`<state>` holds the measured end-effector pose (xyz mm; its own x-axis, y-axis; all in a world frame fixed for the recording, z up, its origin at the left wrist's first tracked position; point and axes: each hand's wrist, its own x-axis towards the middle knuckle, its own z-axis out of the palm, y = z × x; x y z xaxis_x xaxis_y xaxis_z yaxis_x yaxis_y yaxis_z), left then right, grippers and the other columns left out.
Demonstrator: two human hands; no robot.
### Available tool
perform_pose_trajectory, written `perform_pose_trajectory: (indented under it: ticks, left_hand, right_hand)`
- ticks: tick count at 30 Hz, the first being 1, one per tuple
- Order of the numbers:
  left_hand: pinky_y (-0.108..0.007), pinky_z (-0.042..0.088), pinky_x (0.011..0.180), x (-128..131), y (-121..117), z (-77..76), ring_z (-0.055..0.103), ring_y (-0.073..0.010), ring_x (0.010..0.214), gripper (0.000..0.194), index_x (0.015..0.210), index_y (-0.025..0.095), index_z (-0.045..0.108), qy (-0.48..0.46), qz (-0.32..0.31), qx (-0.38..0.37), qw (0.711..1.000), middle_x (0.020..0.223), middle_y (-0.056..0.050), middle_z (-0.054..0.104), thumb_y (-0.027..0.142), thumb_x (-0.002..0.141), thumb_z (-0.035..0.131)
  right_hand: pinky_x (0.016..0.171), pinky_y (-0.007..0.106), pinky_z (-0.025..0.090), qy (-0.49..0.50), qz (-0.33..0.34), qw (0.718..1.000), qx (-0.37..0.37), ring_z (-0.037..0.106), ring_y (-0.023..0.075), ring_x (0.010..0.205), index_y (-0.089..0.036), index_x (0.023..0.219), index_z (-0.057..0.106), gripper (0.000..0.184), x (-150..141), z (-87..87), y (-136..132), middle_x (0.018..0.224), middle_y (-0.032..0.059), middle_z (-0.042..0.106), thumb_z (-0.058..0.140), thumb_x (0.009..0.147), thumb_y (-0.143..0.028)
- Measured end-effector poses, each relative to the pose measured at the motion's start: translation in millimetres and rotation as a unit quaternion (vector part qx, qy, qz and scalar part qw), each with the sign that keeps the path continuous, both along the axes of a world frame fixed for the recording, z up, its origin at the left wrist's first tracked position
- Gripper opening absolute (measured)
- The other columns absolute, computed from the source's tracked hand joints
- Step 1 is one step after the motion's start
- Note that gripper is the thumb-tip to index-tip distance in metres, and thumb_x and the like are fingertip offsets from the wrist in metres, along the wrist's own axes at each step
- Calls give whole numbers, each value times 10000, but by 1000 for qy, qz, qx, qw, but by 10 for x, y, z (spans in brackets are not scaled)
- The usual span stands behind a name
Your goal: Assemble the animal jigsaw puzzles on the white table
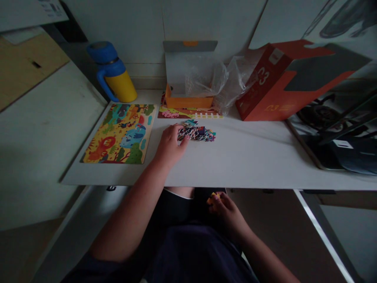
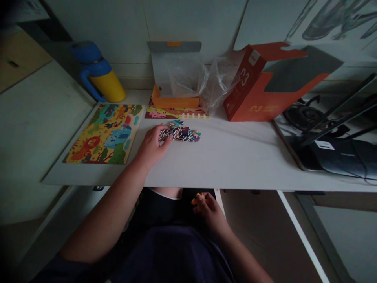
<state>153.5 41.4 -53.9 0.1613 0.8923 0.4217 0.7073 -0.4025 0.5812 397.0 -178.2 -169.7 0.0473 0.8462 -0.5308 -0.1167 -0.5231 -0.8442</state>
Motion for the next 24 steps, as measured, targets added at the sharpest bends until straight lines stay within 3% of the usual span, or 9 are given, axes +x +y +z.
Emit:
perform_pose_trajectory:
  ticks: [4, 7, 9, 11, 12, 14, 16, 19, 24]
  left_hand:
    - [-513, 470, 1220, 0, -6, 0, 600, -319, 1384, 312, 1314, 216, 600, -10, 8, -6, 1000, 1417, -154, 676, 295, 1019, 663]
    - [-507, 478, 1210, 1, 1, -2, 617, -315, 1359, 296, 1297, 218, 603, -11, 10, -4, 1000, 1384, -150, 691, 296, 1017, 662]
    - [-504, 486, 1202, 0, 12, -6, 623, -315, 1347, 291, 1286, 219, 606, -12, 13, -5, 1000, 1370, -147, 698, 296, 1013, 667]
    - [-504, 496, 1193, -2, 25, -12, 630, -318, 1334, 287, 1275, 217, 612, -14, 16, -7, 1000, 1359, -147, 706, 290, 1005, 675]
    - [-505, 500, 1189, -3, 30, -15, 633, -321, 1329, 287, 1271, 217, 615, -15, 17, -9, 1000, 1356, -147, 709, 287, 1000, 679]
    - [-509, 504, 1185, -5, 39, -18, 635, -322, 1328, 277, 1260, 221, 621, -19, 20, -15, 1000, 1357, -146, 712, 288, 997, 680]
    - [-510, 500, 1189, -6, 44, -16, 633, -320, 1336, 262, 1250, 228, 626, -24, 24, -19, 999, 1358, -140, 714, 298, 1002, 673]
    - [-501, 503, 1183, -8, 43, -8, 644, -310, 1321, 254, 1246, 235, 629, -34, 29, -19, 999, 1353, -130, 719, 296, 1001, 666]
    - [-474, 499, 1185, -16, 28, 9, 639, -301, 1342, 279, 1267, 227, 632, -51, 47, -20, 997, 1390, -132, 707, 308, 1004, 677]
  right_hand:
    - [641, 321, 580, 27, 51, 998, 7, 721, 214, 757, -236, 1069, 614, 508, -149, 251, -136, 917, 50, 736, 714, 937, -716]
    - [580, 279, 536, -30, 116, 988, 96, 701, 191, 703, -253, 1064, 637, 330, -200, 597, -202, 835, 29, 721, 660, 1032, -580]
    - [634, 296, 576, -119, 137, 959, 220, 724, 191, 739, -276, 1046, 689, 179, -160, 853, -167, 886, 41, 752, 661, 1051, -452]
    - [681, 323, 609, -216, 120, 903, 351, 747, 207, 789, -305, 1057, 732, 66, -70, 1080, -49, 940, 55, 773, 696, 1024, -350]
    - [675, 329, 615, -249, 96, 882, 387, 753, 213, 794, -312, 1076, 735, 70, -19, 1175, 41, 941, 58, 776, 711, 1011, -322]
    - [640, 326, 621, -258, 42, 876, 405, 757, 208, 774, -298, 1103, 724, 92, 70, 1315, 272, 966, 68, 774, 715, 1012, -314]
    - [619, 319, 622, -221, -17, 889, 400, 745, 184, 715, -263, 1113, 706, 128, 121, 1388, 545, 993, 74, 775, 705, 1027, -358]
    - [576, 288, 572, -224, -70, 900, 367, 706, 164, 628, -215, 1079, 687, 292, 152, 1377, 935, 819, 45, 756, 720, 1006, -496]
    - [552, 267, 509, -254, -46, 923, 284, 686, 165, 599, -201, 1135, 701, 464, 217, 1235, 1229, 753, 32, 751, 708, 967, -634]
